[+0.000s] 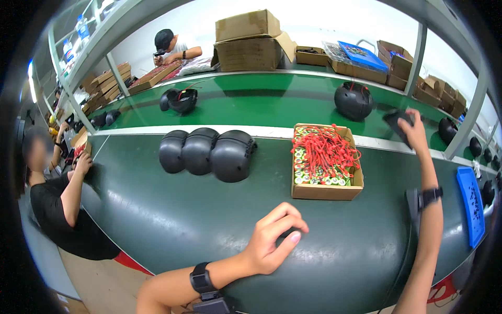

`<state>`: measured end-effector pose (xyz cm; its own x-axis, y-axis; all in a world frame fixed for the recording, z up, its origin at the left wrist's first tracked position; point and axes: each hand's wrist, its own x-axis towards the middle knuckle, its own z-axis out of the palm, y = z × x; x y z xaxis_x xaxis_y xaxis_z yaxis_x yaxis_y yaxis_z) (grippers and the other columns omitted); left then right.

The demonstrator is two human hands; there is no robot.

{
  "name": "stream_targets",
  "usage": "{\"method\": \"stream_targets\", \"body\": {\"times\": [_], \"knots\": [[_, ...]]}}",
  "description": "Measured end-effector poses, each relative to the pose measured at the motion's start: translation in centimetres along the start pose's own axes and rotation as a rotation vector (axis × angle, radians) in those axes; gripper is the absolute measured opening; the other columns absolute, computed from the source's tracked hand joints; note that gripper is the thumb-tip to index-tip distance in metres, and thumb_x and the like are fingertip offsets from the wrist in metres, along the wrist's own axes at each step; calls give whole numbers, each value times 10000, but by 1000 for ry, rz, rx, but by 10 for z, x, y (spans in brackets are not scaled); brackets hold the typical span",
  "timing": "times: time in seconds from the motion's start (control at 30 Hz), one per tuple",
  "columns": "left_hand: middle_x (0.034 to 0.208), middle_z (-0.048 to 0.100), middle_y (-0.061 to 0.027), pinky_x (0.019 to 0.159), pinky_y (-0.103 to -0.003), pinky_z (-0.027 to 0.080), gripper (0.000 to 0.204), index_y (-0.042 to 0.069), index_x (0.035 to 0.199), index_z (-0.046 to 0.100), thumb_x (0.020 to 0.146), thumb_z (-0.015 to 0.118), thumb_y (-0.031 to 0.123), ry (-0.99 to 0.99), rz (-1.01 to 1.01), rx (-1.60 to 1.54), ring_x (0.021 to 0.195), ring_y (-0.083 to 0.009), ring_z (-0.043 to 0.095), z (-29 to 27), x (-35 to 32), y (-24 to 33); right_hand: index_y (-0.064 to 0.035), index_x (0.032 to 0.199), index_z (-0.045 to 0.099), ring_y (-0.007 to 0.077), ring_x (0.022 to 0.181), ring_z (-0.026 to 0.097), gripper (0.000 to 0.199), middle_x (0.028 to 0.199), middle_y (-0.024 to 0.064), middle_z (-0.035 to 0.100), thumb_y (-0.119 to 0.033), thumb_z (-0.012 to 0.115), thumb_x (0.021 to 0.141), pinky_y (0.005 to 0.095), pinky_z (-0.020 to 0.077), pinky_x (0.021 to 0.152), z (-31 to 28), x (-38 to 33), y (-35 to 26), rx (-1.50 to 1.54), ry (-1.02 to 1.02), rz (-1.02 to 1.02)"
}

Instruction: Assembling black plastic round housing units by fitting parts together and managing internal wires.

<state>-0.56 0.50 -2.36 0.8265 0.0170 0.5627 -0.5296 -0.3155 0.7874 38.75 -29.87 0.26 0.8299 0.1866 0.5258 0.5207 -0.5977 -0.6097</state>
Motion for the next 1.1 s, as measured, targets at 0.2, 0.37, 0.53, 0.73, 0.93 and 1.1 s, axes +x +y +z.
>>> {"method": "stream_targets", "body": {"times": [0.2, 0.37, 0.53, 0.73, 0.93, 1.1], "knots": [[846, 510, -109, 695, -307, 436, 125, -12, 857, 581, 887, 519, 92, 54, 36, -66, 765, -223, 535, 5, 1, -7, -33, 1168, 486, 316, 1078, 493, 459, 1085, 192, 479, -388, 575, 890, 389, 382, 955, -22, -110, -116, -174, -399, 10], [723, 523, -132, 611, -330, 436, 161, -21, 776, 589, 858, 552, 112, 103, 5, 7, 655, -265, 548, 8, 3, -12, 19, 1048, 557, 293, 1061, 547, 353, 1072, 164, 546, -304, 563, 906, 353, 398, 932, -21, -95, -253, -275, -106, -503], [545, 513, -151, 528, -430, 411, 247, 31, 559, 553, 754, 585, 179, -13, -130, 101, 556, -354, 538, 4, -6, -24, 22, 1075, 596, 198, 888, 628, 431, 969, 120, 650, -356, 643, 873, 303, 494, 814, 97, -68, -419, 257, -566, -671], [576, 569, -176, 547, -472, 451, 212, 30, 537, 559, 652, 595, 204, -218, 246, 291, 587, -380, 576, 26, 1, -28, -42, 1045, 677, 290, 946, 657, 399, 1011, 184, 683, -325, 671, 764, 363, 504, 854, 278, -15, -487, -51, -678, -830], [690, 617, -170, 568, -473, 465, 182, 26, 739, 602, 711, 592, 205, 121, 466, 139, 630, -381, 594, 9, -8, -56, -115, 963, 731, 257, 905, 665, 285, 927, 115, 704, -213, 652, 707, 357, 522, 816, 403, -3, -486, -261, -746, -892], [722, 628, -175, 581, -471, 469, 187, 32, 795, 612, 730, 585, 206, 180, 512, 58, 649, -381, 601, -15, -6, -42, -106, 756, 703, 297, 776, 668, 203, 772, 119, 688, 32, 582, 670, 383, 526, 700, 421, -25, -461, -347, -606, -907]]}}
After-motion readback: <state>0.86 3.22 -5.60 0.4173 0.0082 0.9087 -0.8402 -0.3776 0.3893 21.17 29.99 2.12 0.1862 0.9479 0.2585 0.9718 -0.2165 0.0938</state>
